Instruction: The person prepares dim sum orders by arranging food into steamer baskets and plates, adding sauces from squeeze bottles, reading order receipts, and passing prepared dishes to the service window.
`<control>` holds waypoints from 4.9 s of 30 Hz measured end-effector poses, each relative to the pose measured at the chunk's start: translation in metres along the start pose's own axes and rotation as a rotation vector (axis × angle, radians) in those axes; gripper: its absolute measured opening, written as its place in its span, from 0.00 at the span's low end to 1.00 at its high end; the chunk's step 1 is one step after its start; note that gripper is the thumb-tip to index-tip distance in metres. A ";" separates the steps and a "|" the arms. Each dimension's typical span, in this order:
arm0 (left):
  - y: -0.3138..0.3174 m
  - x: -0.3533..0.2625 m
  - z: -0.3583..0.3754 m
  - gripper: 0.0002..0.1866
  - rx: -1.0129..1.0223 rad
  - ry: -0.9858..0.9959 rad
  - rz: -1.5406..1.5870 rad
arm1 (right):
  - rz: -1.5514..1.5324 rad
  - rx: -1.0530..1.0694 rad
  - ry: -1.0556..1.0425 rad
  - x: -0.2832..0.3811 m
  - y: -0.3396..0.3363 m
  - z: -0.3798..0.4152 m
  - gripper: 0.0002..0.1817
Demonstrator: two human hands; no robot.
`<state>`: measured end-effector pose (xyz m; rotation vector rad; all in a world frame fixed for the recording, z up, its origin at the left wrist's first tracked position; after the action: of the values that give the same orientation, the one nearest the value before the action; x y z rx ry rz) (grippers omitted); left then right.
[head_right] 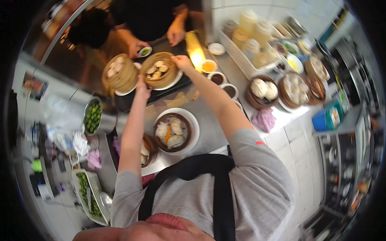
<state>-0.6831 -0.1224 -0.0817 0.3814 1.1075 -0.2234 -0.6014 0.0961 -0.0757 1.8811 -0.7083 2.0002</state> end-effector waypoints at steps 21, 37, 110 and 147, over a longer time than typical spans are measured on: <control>0.208 0.014 0.348 0.25 0.846 0.177 -0.319 | 0.046 -0.408 0.799 -0.225 -0.488 0.462 0.09; 0.272 0.147 0.414 0.17 0.266 -0.056 -0.354 | -0.235 -0.839 0.323 -0.357 -0.548 0.253 0.16; 0.099 0.139 0.379 0.22 0.311 -0.125 0.343 | 0.917 -0.563 -0.213 0.043 -0.298 0.389 0.09; 0.139 0.047 0.301 0.21 0.305 0.075 0.585 | 1.235 0.214 -0.927 0.228 -0.098 0.399 0.22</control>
<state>-0.3642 -0.1169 0.0199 0.9718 0.9907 0.1447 -0.2354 -0.0643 0.1711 2.8849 -2.4407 1.5024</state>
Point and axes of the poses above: each hand's wrist, its own z-axis away from the middle knuckle, its own y-axis out of the palm, x = y × z, the point moved 6 cm from there along -z, towards the middle knuckle, and after that the axes turned 1 degree about y, right-handed, at the moved point
